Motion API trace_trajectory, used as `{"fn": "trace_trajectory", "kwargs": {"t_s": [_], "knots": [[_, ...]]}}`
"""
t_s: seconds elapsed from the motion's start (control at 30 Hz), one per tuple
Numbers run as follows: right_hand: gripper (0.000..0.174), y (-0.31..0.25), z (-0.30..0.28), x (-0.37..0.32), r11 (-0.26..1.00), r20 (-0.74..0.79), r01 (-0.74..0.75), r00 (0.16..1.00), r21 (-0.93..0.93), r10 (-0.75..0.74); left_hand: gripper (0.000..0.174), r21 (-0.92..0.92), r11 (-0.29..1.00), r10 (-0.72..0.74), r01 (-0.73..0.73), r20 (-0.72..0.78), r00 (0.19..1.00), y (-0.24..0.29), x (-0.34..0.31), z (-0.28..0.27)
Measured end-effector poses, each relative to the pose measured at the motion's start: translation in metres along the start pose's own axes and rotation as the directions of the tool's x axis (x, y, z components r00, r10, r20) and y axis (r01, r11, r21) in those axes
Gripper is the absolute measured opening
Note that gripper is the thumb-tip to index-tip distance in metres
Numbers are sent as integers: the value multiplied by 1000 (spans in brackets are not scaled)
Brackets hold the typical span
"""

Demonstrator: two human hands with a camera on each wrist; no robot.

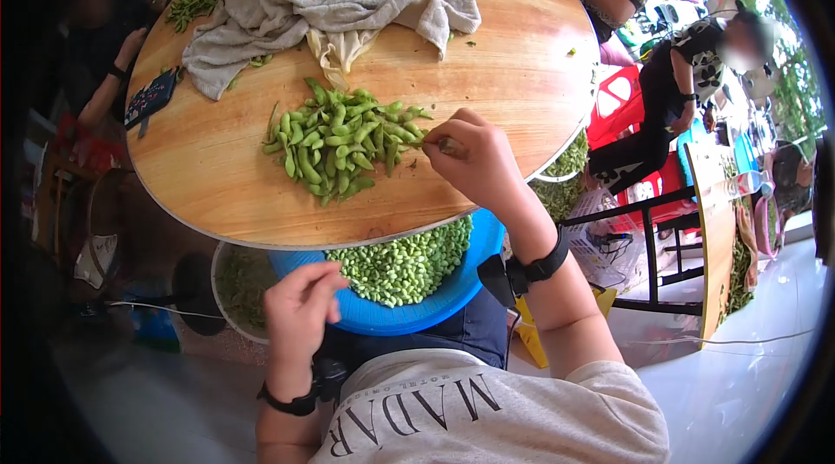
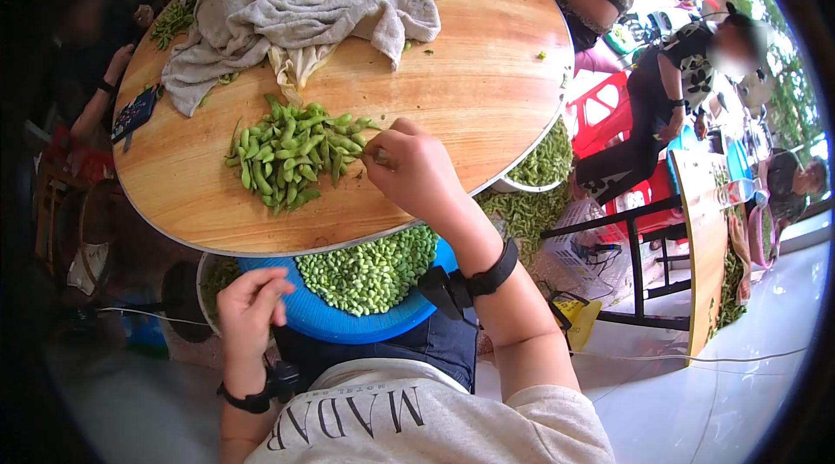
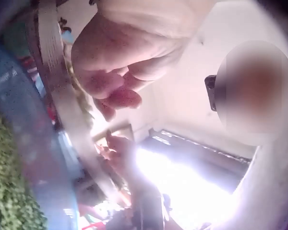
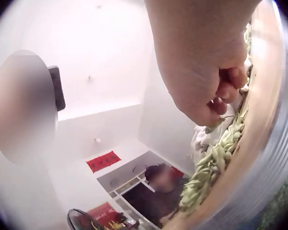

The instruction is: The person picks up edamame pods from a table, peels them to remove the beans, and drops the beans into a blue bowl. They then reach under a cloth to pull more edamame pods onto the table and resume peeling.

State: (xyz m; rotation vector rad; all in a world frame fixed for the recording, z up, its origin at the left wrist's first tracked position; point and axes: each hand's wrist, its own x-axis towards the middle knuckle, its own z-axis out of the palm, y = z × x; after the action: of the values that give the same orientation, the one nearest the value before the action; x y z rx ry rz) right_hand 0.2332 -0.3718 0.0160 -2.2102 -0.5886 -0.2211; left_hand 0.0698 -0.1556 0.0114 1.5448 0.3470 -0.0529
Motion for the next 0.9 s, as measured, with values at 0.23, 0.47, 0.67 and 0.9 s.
{"fn": "trace_trajectory", "kwargs": {"t_s": [0.23, 0.47, 0.67, 0.9], "knots": [[13, -35, 10, -46, 947, -111, 73, 993, 311, -40, 21, -211, 969, 131, -128, 0, 991, 17, 37, 84], [15, -44, 2, -67, 925, 138, 42, 985, 379, -101, 13, -274, 961, 38, -38, -6, 999, 5, 28, 69], [25, -59, 0, -69, 747, 402, -300, 914, 594, 48, 10, -124, 977, 173, -176, -31, 984, 0, 14, 63], [33, -60, 17, -75, 761, 487, -369, 870, 534, 80, 7, 121, 930, 345, -346, 33, 938, -9, 4, 48]]}}
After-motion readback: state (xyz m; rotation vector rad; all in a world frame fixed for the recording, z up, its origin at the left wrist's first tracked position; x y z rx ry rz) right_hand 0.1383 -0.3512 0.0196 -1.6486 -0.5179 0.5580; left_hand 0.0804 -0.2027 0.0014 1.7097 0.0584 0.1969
